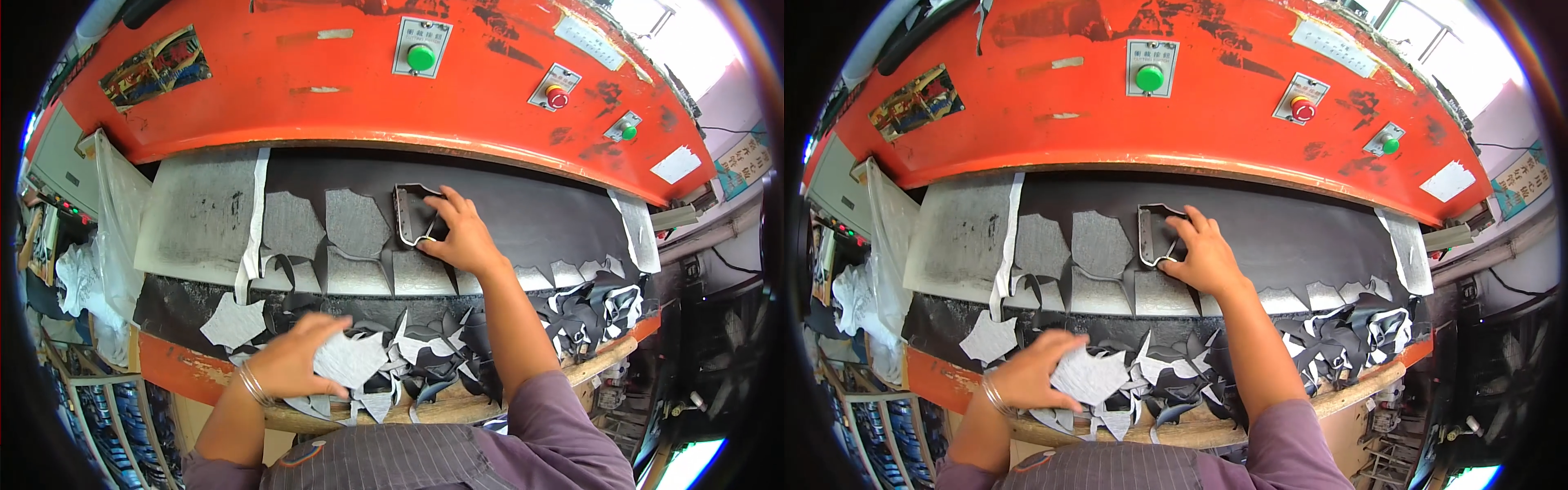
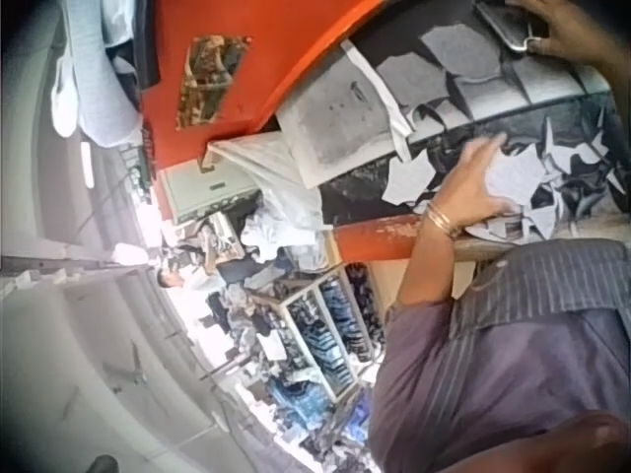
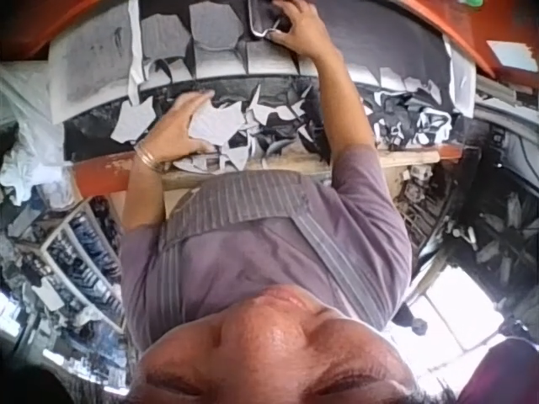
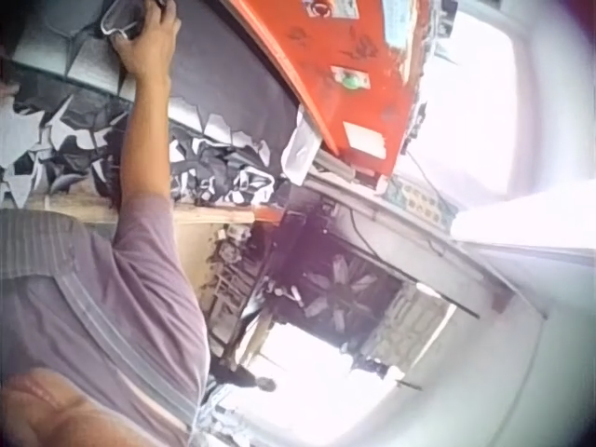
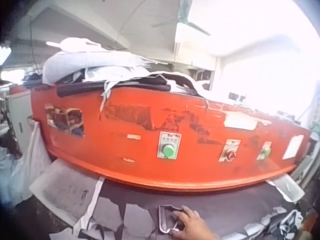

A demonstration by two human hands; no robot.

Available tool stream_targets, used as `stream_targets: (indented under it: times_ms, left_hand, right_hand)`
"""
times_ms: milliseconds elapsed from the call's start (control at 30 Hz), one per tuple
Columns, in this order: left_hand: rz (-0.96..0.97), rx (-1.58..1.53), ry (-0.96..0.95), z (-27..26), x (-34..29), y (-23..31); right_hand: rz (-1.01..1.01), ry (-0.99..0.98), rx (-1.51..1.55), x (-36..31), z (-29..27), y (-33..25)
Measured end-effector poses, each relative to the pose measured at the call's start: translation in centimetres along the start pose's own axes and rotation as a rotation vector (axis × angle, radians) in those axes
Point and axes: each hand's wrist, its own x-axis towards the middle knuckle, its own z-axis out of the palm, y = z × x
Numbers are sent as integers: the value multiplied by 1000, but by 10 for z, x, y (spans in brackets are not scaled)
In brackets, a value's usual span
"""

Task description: Using a die-cutting press to cut specific shoe upper components from large leather sheets.

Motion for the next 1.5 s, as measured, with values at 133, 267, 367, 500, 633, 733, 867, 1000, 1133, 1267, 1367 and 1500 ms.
stream_targets:
  times_ms: [133, 267, 367, 500, 633, 733, 867, 1000, 1133, 1267, 1367, 1500]
  left_hand:
    - [9, 4, 343, -7, 42, 14]
    - [160, 292, 649, 33, 109, -6]
    - [124, 204, 624, 49, 127, -10]
    - [141, 170, 609, 44, 132, -13]
    - [126, 199, 623, 42, 130, -8]
    - [112, 198, 602, 38, 130, -6]
    - [28, 33, 641, 27, 130, 4]
    - [211, 31, 911, -23, 128, 73]
    - [556, 413, 1240, -44, 140, 146]
    - [375, 785, 1129, -45, 137, 157]
    - [319, 335, 971, 0, 98, 153]
    - [96, 189, 617, 97, 39, 118]
  right_hand:
    - [-8, 228, -3, -38, 18, 3]
    - [55, 288, 0, -56, 30, 1]
    - [86, 246, -24, -55, 24, 2]
    - [41, 270, -46, -49, 24, 7]
    - [17, 279, -70, -46, 22, 4]
    - [20, 256, -58, -46, 21, 5]
    - [-22, 329, 258, -49, -14, 15]
    - [-159, 1188, 294, -54, -129, 48]
    - [77, 1599, 137, -72, -214, 111]
    - [331, 1515, -112, -80, -217, 136]
    - [-45, 1508, 155, -120, -175, 115]
    - [-22, 184, 246, -194, -73, 24]
